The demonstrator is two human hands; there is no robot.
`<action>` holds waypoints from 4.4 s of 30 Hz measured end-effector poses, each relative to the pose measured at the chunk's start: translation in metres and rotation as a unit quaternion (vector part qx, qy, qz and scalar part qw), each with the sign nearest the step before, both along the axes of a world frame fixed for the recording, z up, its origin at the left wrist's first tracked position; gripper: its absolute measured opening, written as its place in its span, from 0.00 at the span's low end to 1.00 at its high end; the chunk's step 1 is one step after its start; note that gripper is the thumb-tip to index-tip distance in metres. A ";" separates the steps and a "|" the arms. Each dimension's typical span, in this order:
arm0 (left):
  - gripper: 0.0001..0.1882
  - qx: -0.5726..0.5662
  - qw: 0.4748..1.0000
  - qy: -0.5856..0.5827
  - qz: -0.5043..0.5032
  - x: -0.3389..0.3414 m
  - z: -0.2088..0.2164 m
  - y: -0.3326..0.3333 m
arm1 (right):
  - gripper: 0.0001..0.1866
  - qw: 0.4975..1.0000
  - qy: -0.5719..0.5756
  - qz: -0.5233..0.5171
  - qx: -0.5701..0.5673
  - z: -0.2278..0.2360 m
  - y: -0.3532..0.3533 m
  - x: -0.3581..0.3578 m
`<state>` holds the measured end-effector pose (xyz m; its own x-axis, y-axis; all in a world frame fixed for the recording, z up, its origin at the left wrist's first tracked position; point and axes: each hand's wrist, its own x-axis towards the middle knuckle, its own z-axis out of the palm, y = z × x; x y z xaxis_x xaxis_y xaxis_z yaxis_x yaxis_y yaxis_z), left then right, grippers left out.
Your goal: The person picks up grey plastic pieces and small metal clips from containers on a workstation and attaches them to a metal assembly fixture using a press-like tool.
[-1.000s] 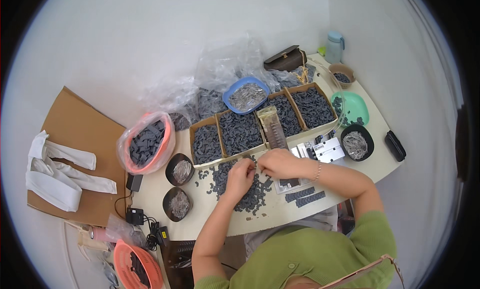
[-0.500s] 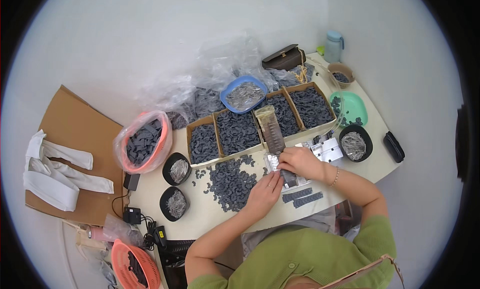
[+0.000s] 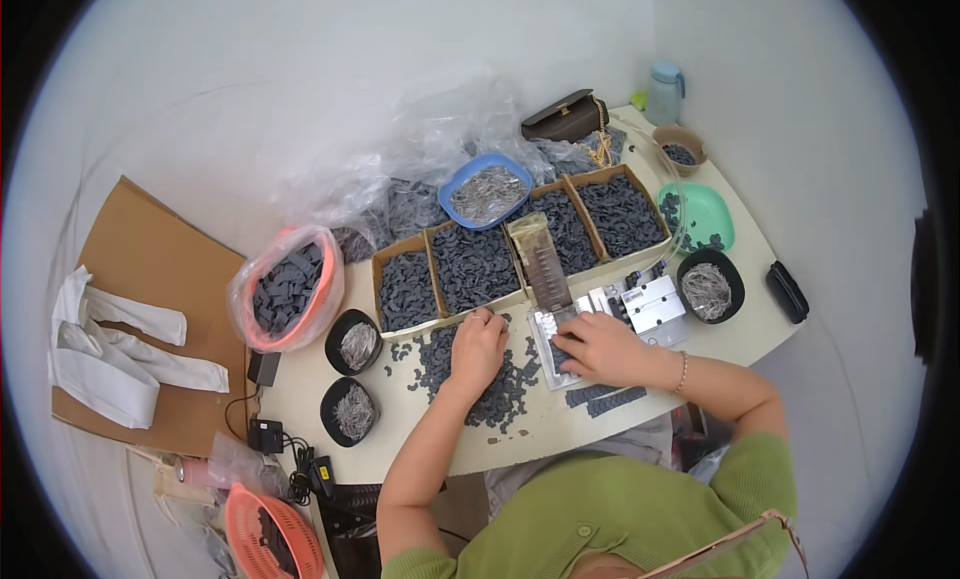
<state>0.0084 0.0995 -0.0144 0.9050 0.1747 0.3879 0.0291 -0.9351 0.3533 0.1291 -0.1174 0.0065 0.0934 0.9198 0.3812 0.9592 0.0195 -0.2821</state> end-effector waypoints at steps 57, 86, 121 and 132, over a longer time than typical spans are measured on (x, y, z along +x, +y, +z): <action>0.10 -0.085 0.995 -0.006 -0.060 -0.003 0.015 -0.040 | 0.11 0.858 -0.004 -0.461 -0.227 0.009 -0.127 0.213; 0.07 -0.214 0.976 0.004 -0.039 0.022 0.006 -0.035 | 0.06 0.984 0.168 -0.051 0.027 0.020 -0.009 0.052; 0.04 -0.007 0.911 0.096 0.401 -0.206 0.021 0.113 | 0.08 0.898 -0.007 -0.433 -0.073 0.034 -0.124 0.082; 0.05 0.049 0.882 0.019 0.468 -0.202 0.028 0.106 | 0.05 0.903 0.042 -0.424 -0.053 0.022 -0.145 0.086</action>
<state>-0.1937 0.2055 0.0136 0.3944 0.8196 0.4157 0.8146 -0.5211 0.2546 0.2152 -0.2622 0.0281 0.8052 0.5356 0.2546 0.5926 -0.7428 -0.3116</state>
